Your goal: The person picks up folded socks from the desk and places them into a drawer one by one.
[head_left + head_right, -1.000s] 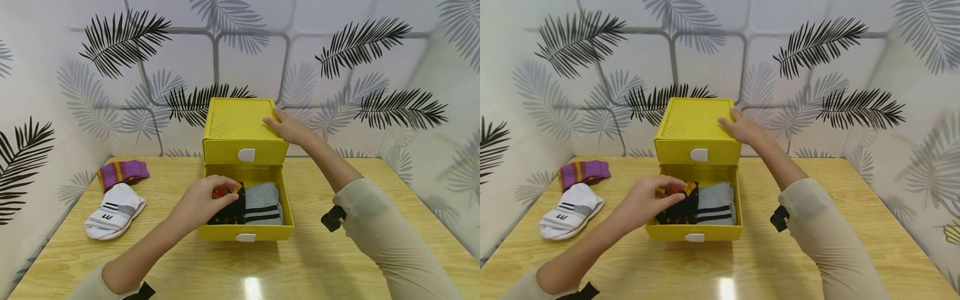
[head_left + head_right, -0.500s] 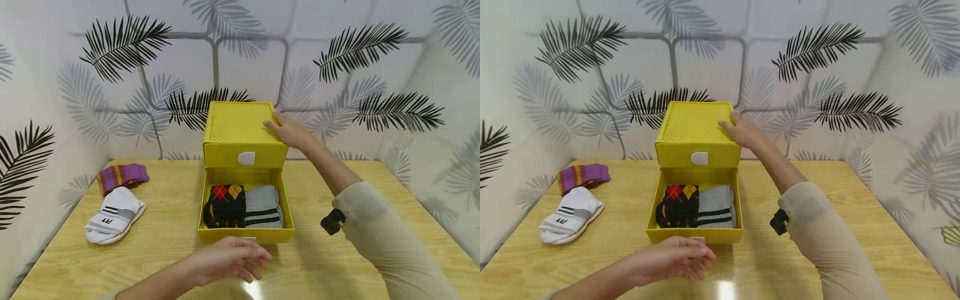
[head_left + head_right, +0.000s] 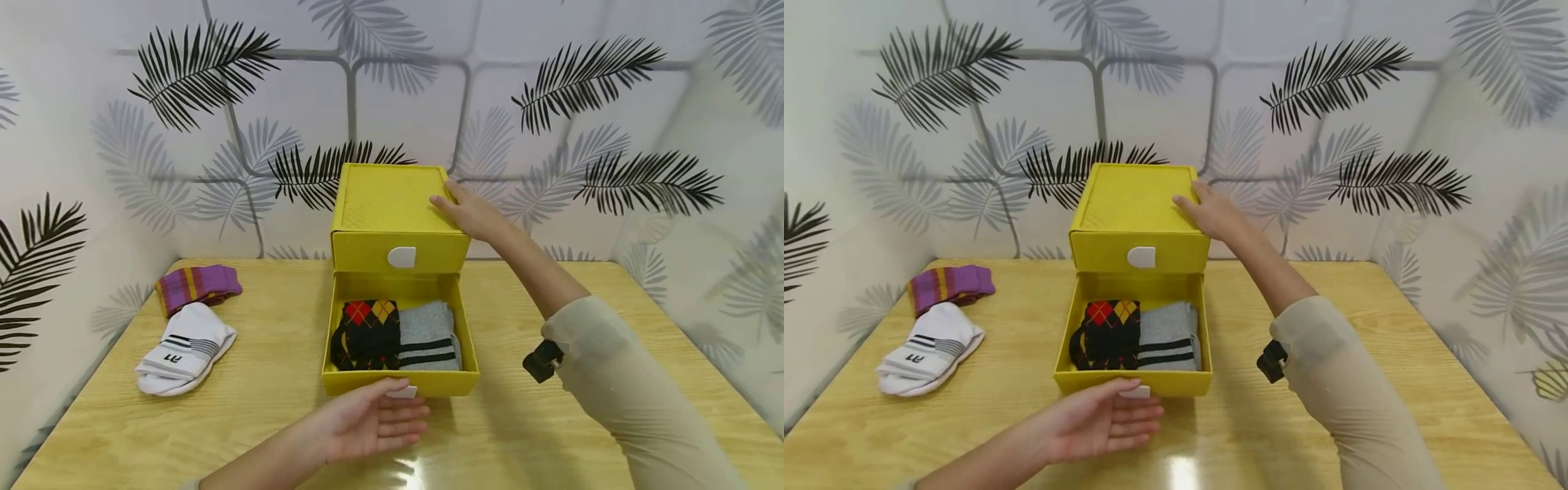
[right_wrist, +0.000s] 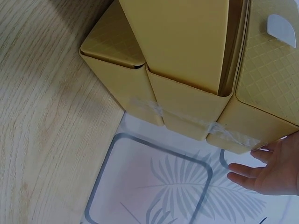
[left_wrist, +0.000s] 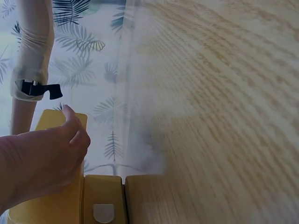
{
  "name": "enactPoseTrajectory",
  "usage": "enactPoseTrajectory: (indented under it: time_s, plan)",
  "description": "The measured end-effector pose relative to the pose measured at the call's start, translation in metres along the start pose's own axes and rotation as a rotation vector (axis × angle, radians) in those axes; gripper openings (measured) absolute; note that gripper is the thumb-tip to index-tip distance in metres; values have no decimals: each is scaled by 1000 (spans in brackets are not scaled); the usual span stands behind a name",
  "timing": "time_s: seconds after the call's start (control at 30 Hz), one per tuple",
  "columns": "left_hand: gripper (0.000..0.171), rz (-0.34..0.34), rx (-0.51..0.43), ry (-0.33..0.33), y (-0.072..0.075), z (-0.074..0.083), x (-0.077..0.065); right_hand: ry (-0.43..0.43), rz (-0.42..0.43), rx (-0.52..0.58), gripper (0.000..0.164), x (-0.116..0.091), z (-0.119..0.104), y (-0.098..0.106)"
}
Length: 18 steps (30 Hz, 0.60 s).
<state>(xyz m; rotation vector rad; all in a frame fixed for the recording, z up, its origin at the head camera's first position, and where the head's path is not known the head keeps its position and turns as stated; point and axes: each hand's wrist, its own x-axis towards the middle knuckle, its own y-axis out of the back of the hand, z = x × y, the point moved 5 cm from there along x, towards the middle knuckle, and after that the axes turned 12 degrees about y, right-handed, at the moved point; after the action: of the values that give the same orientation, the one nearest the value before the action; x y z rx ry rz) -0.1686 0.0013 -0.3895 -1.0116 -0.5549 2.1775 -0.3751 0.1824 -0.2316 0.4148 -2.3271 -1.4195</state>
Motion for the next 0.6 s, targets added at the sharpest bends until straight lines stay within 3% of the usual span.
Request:
enactPoseTrajectory:
  time_s: [0.27, 0.6]
  plan:
    - [43, 9, 6, 17, 4, 3, 0, -7, -6, -9, 72, 0, 0, 1]
    - [40, 47, 30, 8, 8, 20, 5, -7, 0, 2, 70, -2, -4, 2]
